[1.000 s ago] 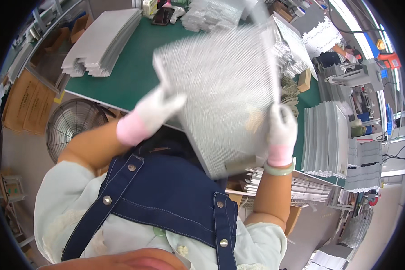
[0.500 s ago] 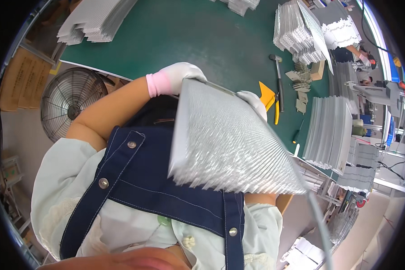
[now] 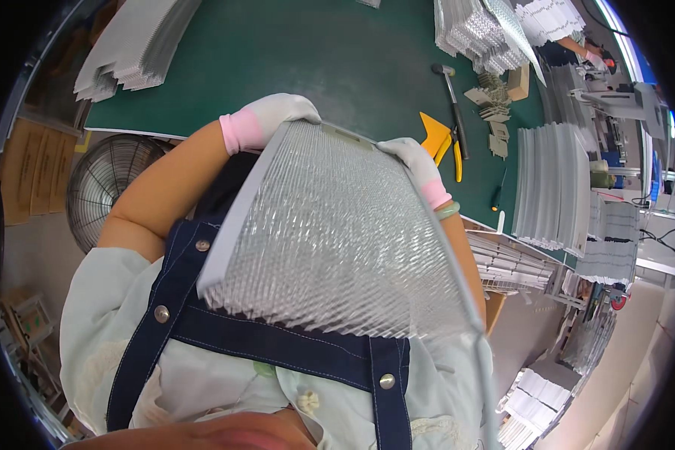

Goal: The person assembles air filters by placing a mesh sheet into a frame, inserting a plastic component, and securing the assembly with a hammer. They repeat this process for multiple units, stacking the finished filters on the table.

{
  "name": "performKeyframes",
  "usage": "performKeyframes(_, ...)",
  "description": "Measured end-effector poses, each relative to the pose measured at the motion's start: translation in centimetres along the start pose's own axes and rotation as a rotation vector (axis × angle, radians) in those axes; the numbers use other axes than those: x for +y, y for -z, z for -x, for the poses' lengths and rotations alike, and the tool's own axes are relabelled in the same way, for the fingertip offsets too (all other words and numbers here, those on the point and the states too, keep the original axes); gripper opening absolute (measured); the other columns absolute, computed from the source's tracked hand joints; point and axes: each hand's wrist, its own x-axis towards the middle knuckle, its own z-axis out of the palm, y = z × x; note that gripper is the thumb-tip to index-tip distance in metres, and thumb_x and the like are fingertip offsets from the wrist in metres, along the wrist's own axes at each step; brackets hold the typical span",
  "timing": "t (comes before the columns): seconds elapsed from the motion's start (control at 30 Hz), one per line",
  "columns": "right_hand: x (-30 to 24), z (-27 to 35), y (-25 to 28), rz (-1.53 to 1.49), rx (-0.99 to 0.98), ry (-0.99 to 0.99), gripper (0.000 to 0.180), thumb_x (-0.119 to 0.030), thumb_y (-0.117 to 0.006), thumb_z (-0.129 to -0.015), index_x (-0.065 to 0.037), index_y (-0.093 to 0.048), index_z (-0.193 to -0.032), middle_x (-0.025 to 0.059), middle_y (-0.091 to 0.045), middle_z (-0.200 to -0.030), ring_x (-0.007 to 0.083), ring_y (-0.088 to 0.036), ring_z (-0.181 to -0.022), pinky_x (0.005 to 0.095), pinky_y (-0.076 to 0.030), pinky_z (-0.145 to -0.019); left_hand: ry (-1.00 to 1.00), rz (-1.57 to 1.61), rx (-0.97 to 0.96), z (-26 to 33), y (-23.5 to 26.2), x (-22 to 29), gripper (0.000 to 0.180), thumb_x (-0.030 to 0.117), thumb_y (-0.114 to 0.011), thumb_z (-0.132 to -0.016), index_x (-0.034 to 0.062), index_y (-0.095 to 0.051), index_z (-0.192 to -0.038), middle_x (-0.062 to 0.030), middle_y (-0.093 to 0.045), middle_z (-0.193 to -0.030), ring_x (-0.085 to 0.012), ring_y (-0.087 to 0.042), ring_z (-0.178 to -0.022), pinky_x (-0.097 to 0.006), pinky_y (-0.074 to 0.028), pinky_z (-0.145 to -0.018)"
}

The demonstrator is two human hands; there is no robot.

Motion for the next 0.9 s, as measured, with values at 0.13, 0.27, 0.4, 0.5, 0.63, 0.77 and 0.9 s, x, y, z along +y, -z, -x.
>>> performKeyframes(0.13, 1.0, 0.1, -1.0, -0.003, 0.27, -0.026, 0.045, -0.008, -0.08, -0.08, 0.001, -0.062, -0.12, 0.0117, -0.067, -0.114, 0.0199, -0.062, -0.108, 0.0339, -0.05, -0.093, 0.309, 0.012, 0.074, -1.9, 1.3, 0.3, 0.034, 0.033, -0.074, -0.076, 0.0032, -0.071, -0.094, -0.0194, -0.069, -0.085, -0.0396, -0.065, -0.085, -0.043, -0.052, -0.08)
performKeyframes(0.27, 0.2, -1.3, -0.5, -0.45, 0.245, -0.15, 0.045, -0.004, -0.08, -0.079, 0.004, -0.063, -0.12, 0.0108, -0.068, -0.114, 0.02, -0.063, -0.104, 0.0334, -0.051, -0.092, 0.321, 0.04, 0.052, -2.2, 1.3, -1.2, 0.035, 0.032, -0.075, -0.076, 0.0054, -0.071, -0.098, -0.017, -0.07, -0.093, -0.0371, -0.065, -0.093, -0.041, -0.051, -0.085)
performKeyframes(0.4, -0.1, -1.3, -0.9, -0.275, 0.296, -0.166, 0.035, -0.002, -0.077, -0.08, 0.003, -0.067, -0.113, 0.0095, -0.071, -0.107, 0.018, -0.065, -0.099, 0.0316, -0.052, -0.089, 0.293, 0.128, -0.007, -2.3, 1.6, -1.2, 0.037, 0.031, -0.075, -0.077, 0.0072, -0.07, -0.104, -0.0146, -0.07, -0.101, -0.034, -0.063, -0.101, -0.039, -0.05, -0.09)
performKeyframes(0.5, 0.1, -1.3, -1.0, -0.441, 0.198, -0.16, 0.026, 0.0, -0.073, -0.081, 0.003, -0.07, -0.107, 0.0084, -0.072, -0.104, 0.0172, -0.066, -0.097, 0.0312, -0.052, -0.088, 0.276, 0.172, -0.115, -2.7, 2.5, -1.4, 0.039, 0.029, -0.077, -0.078, 0.0087, -0.069, -0.111, -0.0119, -0.071, -0.107, -0.0299, -0.063, -0.104, -0.038, -0.049, -0.092)
performKeyframes(0.63, 0.9, -1.5, -0.1, -0.149, 0.286, -0.182, 0.067, -0.016, -0.086, -0.065, 0.0, -0.059, -0.125, 0.0133, -0.065, -0.121, 0.0264, -0.061, -0.115, 0.0354, -0.048, -0.099, 0.22, 0.495, 0.097, -6.9, 9.3, 5.5, 0.045, 0.019, -0.078, -0.082, -0.0011, -0.065, -0.12, -0.0102, -0.07, -0.113, -0.0175, -0.062, -0.108, -0.032, -0.047, -0.099)
performKeyframes(0.77, -1.9, -1.7, 2.1, -0.39, 0.078, -0.453, 0.068, -0.016, -0.087, -0.068, 0.003, -0.058, -0.127, 0.0133, -0.065, -0.123, 0.0255, -0.061, -0.114, 0.0332, -0.047, -0.1, 0.179, 0.54, 0.409, -12.3, 16.1, 10.7, 0.034, 0.023, -0.075, -0.087, 0.0007, -0.066, -0.111, -0.0033, -0.07, -0.101, -0.0082, -0.062, -0.092, -0.026, -0.05, -0.086)
performKeyframes(0.9, -7.9, -1.1, 9.3, -0.697, 0.348, -0.162, 0.056, -0.02, -0.08, -0.082, 0.005, -0.058, -0.128, 0.0091, -0.066, -0.12, 0.018, -0.06, -0.11, 0.0345, -0.046, -0.098, 0.006, 0.747, 0.519, -14.7, 14.9, 10.0, 0.027, 0.025, -0.073, -0.089, 0.0021, -0.063, -0.098, 0.0016, -0.063, -0.089, -0.0072, -0.054, -0.082, -0.025, -0.046, -0.078)
